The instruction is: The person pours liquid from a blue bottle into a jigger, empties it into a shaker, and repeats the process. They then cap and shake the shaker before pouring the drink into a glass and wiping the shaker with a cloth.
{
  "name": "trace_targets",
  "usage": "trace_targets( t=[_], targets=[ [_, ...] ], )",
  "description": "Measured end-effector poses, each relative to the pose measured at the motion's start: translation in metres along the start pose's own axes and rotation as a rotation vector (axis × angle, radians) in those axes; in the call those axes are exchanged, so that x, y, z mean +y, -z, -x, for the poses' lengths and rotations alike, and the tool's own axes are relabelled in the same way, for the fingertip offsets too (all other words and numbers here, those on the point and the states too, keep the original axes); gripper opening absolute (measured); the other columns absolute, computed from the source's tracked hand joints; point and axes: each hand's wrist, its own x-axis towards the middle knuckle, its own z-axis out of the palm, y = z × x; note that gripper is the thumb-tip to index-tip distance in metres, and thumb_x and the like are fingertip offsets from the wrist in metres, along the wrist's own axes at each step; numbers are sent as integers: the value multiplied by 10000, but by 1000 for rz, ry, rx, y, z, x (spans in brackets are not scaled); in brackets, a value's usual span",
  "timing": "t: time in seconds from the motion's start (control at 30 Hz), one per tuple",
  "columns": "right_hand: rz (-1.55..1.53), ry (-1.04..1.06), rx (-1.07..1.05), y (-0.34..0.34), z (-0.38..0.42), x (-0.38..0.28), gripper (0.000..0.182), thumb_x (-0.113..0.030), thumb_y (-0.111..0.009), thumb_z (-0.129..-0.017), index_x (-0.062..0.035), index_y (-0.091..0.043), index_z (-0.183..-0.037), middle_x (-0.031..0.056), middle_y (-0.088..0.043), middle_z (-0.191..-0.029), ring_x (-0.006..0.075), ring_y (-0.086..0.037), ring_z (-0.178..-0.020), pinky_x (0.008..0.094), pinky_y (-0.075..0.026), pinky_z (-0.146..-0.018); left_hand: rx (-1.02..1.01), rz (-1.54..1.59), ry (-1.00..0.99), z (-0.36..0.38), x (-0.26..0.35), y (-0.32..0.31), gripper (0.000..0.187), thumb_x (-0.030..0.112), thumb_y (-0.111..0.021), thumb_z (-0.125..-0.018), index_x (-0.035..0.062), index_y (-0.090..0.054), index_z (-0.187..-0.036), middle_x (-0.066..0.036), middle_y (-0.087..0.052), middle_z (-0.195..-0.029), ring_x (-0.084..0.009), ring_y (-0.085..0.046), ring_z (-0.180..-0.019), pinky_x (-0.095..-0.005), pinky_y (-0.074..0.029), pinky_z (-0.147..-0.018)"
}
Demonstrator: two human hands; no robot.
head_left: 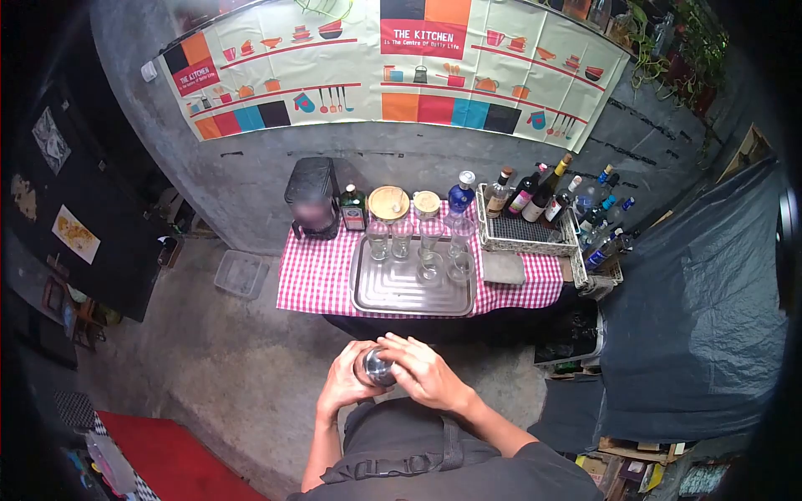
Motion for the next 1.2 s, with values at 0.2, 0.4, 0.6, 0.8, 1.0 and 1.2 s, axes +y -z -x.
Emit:
trace_targets(
  t=[0.2, 0.4, 0.6, 0.8, 1.0, 1.2],
  targets=[
    [-12, -54, 67, 5, -15, 4, 371, -192, -530, -1038, -18, -629, -1350, 205, -631, -1408, 399, -555, -1372, 535, -416, -1144, -172, 268, 183, 5, -1, -12, 857, 104, -977, -549, 22, -592, -1310, -67, -664, -1198, -154, -630, -1087, -344, -528, -960],
    [-36, 30, -8, 5, -4, -7, 355, -162, -556, -1020, -13, -640, -1330, 216, -631, -1405, 391, -553, -1376, 535, -424, -1138, -29, 130, -6, -1, -7, -4, 736, 161, -978, -566, 40, -654, -1216, -77, -692, -1108, -201, -675, -1025, -362, -536, -935],
    [-45, -40, 61, 5, -14, -4, 362, -144, -562, -1008, 0, -636, -1333, 218, -649, -1374, 388, -562, -1364, 546, -432, -1129, -159, 391, 156, 6, 0, -12, 812, 84, -970, -553, 25, -602, -1275, -81, -668, -1196, -181, -650, -1105, -365, -539, -958],
    [-14, 26, -58, 1, -2, -7, 379, -169, -553, -1025, -45, -604, -1380, 191, -616, -1436, 380, -521, -1410, 569, -390, -1163, 29, -22, -48, 6, -6, 1, 821, 149, -966, -532, 25, -622, -1268, -124, -688, -1172, -295, -696, -1062, -395, -544, -965],
    [34, -104, 39, 0, -14, -4, 389, -223, -524, -1044, -23, -606, -1367, 176, -634, -1412, 404, -543, -1379, 593, -401, -1146, -55, 114, 66, 12, 10, 5, 820, 149, -964, -532, 28, -624, -1268, -129, -703, -1134, -299, -702, -1058, -404, -551, -951],
    [-16, -5, -42, -6, -8, -13, 396, -220, -519, -1045, -27, -594, -1383, 177, -630, -1418, 406, -531, -1391, 595, -392, -1156, 3, 64, -29, 9, -2, 2, 848, 76, -950, -492, 27, -614, -1270, -108, -668, -1218, -264, -677, -1114, -394, -540, -973]
  ],
)
